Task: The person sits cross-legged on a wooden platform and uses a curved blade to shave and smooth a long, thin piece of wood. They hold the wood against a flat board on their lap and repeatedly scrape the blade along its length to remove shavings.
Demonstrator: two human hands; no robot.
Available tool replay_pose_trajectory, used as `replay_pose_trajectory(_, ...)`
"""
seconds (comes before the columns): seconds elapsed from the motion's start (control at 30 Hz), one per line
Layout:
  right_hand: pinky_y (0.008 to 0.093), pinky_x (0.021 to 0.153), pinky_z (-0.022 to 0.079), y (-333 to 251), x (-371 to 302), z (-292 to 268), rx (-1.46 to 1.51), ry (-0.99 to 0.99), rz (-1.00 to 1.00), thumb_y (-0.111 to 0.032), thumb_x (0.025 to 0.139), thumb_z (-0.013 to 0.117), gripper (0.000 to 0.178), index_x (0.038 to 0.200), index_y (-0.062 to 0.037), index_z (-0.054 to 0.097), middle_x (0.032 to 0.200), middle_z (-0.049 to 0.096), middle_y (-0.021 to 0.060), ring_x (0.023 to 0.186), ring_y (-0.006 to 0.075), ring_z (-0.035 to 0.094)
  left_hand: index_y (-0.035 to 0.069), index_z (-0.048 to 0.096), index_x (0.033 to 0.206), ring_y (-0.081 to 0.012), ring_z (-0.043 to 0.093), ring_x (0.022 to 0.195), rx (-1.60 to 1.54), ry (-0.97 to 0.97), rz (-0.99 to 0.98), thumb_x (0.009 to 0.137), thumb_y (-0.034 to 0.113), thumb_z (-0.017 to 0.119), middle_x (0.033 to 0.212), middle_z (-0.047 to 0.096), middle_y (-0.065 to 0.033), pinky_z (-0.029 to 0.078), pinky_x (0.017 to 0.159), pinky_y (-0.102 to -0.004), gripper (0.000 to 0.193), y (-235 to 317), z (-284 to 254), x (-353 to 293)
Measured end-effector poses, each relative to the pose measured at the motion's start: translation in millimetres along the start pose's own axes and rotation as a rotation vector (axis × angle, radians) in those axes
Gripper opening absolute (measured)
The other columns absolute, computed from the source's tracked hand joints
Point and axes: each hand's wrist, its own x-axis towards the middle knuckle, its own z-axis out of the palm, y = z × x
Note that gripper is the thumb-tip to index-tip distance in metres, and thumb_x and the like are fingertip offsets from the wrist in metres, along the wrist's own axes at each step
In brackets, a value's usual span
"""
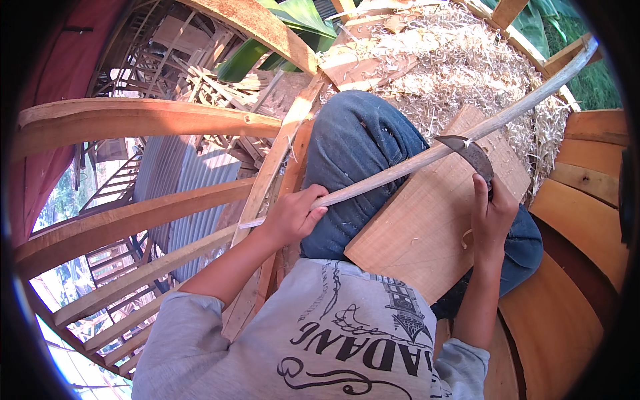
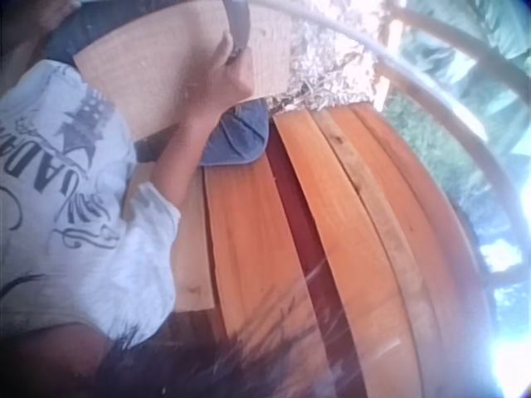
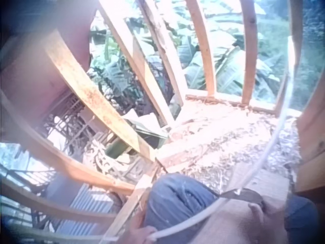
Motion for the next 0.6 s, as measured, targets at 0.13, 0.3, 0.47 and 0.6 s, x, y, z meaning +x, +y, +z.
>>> replay_pose_trajectory(0.13,0.0389,0.049,0.040,-15,-4,6,-0.115,-0.112,-0.286,-0.035,0.080,0.072,0.039,0.070,-0.0028,0.053,0.060,0.052,0.0123,0.052,0.0318,0.054,0.006,0.052,0.102,-0.0394,0.060,0.071,0.037,0.072,0.072,0.091,0.024,0.053,0.079,0.061,-0.0164,0.047,0.062,-0.0443,0.020,-3,4,-1)
replay_pose_trajectory(0.3,0.0385,0.048,0.040,-3,4,2,-0.096,-0.021,-0.062,-0.036,0.080,0.071,0.038,0.071,-0.0034,0.054,0.060,0.052,0.0116,0.051,0.0303,0.054,0.007,0.052,0.102,-0.0393,0.060,0.071,0.024,0.032,0.001,0.091,0.026,0.053,0.079,0.061,-0.0166,0.047,0.062,-0.0443,0.022,4,1,-1)
replay_pose_trajectory(0.47,0.0374,0.047,0.037,-10,4,4,0.025,-0.043,-0.094,-0.034,0.083,0.069,0.040,0.069,-0.0013,0.052,0.057,0.048,0.0142,0.047,0.0301,0.046,0.007,0.052,0.102,-0.0392,0.060,0.071,0.022,0.051,0.023,0.091,0.028,0.053,0.079,0.061,-0.0165,0.047,0.062,-0.0440,0.024,-2,5,-3)
replay_pose_trajectory(0.6,0.0373,0.047,0.038,-6,3,6,0.003,-0.023,-0.108,-0.034,0.082,0.070,0.038,0.072,-0.0016,0.054,0.058,0.049,0.0143,0.048,0.0305,0.049,0.007,0.053,0.101,-0.0387,0.060,0.071,0.020,0.040,0.009,0.091,0.028,0.054,0.078,0.061,-0.0160,0.047,0.062,-0.0440,0.023,1,2,0)
